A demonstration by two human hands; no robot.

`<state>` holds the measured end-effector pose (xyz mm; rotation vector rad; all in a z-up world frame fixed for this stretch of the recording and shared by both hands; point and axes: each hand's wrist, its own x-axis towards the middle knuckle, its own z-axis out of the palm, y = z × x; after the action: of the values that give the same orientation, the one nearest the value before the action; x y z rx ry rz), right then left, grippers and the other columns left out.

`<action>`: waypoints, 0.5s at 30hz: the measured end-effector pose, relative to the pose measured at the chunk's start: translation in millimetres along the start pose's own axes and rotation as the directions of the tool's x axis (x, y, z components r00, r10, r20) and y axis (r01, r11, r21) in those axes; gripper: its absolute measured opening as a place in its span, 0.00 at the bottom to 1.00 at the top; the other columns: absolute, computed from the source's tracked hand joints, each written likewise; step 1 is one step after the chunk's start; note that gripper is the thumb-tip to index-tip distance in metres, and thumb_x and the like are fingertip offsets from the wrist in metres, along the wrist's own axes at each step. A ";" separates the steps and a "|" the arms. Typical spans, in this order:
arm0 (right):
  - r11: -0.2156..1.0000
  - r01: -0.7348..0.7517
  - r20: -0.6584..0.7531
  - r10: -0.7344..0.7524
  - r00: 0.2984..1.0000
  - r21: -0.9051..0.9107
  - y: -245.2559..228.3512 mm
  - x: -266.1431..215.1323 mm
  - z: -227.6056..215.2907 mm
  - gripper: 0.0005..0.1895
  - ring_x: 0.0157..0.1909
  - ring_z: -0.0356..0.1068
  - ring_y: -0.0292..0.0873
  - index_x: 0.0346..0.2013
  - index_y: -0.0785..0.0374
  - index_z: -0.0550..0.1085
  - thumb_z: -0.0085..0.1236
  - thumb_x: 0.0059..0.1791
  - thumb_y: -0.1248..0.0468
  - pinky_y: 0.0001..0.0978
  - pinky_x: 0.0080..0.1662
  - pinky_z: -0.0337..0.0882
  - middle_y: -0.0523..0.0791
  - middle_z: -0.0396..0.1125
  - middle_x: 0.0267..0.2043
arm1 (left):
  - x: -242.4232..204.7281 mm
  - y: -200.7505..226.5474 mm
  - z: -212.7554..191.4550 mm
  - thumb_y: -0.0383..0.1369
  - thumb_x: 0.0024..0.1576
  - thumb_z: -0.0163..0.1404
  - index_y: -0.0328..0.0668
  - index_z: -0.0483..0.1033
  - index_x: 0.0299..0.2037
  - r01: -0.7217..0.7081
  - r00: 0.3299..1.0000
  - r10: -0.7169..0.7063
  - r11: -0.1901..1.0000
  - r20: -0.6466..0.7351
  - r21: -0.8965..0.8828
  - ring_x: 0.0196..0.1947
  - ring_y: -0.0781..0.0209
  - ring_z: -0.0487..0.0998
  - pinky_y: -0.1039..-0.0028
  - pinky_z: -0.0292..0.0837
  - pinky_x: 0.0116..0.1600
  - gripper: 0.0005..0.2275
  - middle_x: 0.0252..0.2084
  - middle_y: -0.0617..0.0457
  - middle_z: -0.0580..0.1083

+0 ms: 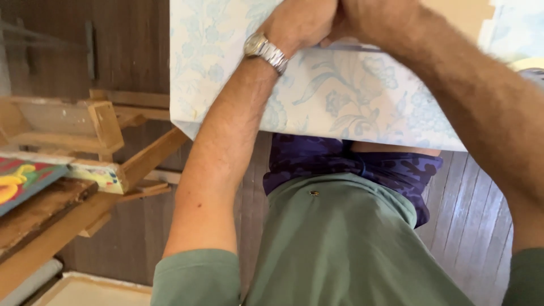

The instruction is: Securing a piece of paper to a cardboard backing by applying masking tape along the edges.

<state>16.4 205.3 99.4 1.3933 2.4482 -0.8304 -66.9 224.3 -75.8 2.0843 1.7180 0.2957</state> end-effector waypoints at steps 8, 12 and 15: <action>0.992 0.035 -0.263 -0.067 0.962 -0.125 258.1 -78.2 20.0 0.15 0.32 0.68 0.45 0.34 0.58 0.81 0.69 0.59 0.53 0.43 0.37 0.63 0.43 0.74 0.32 | -19.3 31.2 -42.5 0.28 0.65 0.29 0.34 0.64 0.36 -0.001 1.000 0.002 0.998 0.013 -0.058 0.25 0.37 0.75 0.44 0.65 0.33 0.10 0.29 0.41 0.75; 0.908 -0.173 -0.384 0.015 0.923 -0.382 331.8 -164.0 52.4 0.25 0.51 0.76 0.43 0.49 0.54 0.84 0.67 0.53 0.38 0.36 0.52 0.73 0.44 0.78 0.48 | -20.5 39.3 -43.5 0.26 0.60 0.36 0.38 0.63 0.47 0.161 0.986 -0.167 0.977 -0.029 -0.142 0.28 0.48 0.70 0.56 0.62 0.31 0.07 0.30 0.50 0.71; 0.853 -0.052 -0.443 -0.216 0.870 -0.519 338.5 -190.8 77.1 0.30 0.59 0.75 0.44 0.54 0.53 0.82 0.67 0.47 0.37 0.38 0.65 0.73 0.44 0.77 0.54 | -14.7 66.8 -19.8 0.27 0.57 0.41 0.41 0.68 0.41 0.063 0.969 -0.102 0.982 -0.224 -0.176 0.36 0.43 0.76 0.53 0.68 0.40 0.05 0.37 0.47 0.77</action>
<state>395.2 157.7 -6.1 1.3980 2.8022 0.2338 -19.4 203.8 -26.8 1.9123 1.8365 0.6585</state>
